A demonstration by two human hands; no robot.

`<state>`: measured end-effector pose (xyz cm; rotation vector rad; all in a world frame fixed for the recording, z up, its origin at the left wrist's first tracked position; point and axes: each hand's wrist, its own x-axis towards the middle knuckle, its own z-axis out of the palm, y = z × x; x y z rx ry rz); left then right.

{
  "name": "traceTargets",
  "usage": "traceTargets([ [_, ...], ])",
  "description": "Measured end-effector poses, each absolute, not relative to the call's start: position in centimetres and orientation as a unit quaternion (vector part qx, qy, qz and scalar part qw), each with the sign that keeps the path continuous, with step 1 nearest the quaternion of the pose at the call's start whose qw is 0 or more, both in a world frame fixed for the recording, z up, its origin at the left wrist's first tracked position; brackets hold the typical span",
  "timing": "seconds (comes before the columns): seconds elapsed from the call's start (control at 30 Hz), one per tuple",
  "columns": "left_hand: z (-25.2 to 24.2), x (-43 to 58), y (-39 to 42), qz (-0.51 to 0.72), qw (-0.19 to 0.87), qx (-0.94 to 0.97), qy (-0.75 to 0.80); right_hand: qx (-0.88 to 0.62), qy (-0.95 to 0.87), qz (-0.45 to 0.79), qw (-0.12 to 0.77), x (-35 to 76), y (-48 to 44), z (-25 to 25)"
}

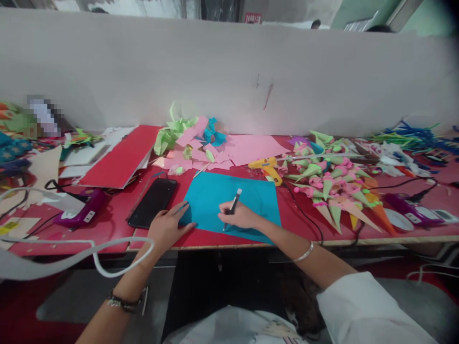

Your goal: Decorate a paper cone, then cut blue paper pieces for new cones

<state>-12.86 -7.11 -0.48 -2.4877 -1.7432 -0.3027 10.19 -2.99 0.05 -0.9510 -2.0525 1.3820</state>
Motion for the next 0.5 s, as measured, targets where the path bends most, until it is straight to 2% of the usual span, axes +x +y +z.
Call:
traceTargets([
  [0.5, -0.39, -12.8, -7.13, -0.116, 0.025, -0.809, -0.576, -0.337, -0.766, 0.499, 0.226, 9.2, -2.86, 0.41],
])
